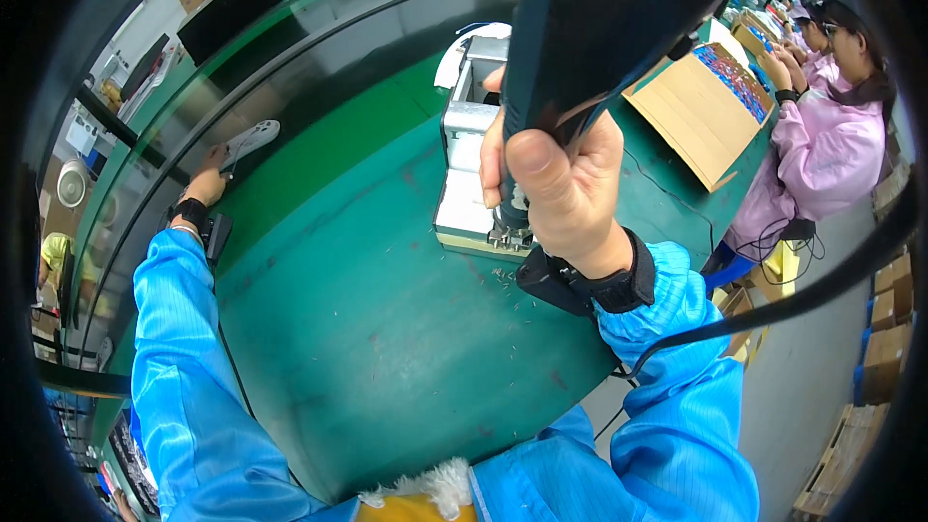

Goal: Assembling electronic components into plastic housings at a factory workbench using a handheld heat joining tool.

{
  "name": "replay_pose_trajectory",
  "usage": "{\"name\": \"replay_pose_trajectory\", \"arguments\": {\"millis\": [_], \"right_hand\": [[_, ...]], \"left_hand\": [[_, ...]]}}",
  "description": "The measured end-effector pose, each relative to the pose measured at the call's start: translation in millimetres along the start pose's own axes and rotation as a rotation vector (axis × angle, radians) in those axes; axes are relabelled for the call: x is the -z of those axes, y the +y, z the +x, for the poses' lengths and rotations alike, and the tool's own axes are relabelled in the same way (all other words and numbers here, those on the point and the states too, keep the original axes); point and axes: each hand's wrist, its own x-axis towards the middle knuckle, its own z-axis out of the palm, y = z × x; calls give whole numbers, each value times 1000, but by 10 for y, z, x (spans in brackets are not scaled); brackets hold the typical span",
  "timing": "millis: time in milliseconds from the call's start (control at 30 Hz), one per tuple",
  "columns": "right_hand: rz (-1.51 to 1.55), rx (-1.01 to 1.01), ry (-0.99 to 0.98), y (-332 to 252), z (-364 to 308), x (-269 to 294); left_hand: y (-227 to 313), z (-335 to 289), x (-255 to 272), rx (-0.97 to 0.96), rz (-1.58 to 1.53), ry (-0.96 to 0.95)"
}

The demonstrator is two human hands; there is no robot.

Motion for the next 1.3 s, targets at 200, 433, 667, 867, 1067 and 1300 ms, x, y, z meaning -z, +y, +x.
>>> {"name": "replay_pose_trajectory", "arguments": {"millis": [200, 433, 667, 867, 1067, 1300], "right_hand": [[46, -7, -85, 66, -11, 77], [-68, -116, -7, 49, 40, 89], [78, -411, -13, 1, -6, -63], [173, -311, -72, -7, -289, -748], [116, -364, -143, 143, -374, -969], [124, -408, -160, 222, -412, -1017]], "left_hand": [[262, -276, 324, -47, -70, 140], [1757, -1924, 1142, -387, -469, 63], [2498, -2843, 1046, -388, -617, -100], [2381, -2906, 832, -299, -849, 41], [2397, -2908, 838, -308, -838, 46], [2358, -2915, 819, -290, -863, 5]]}}
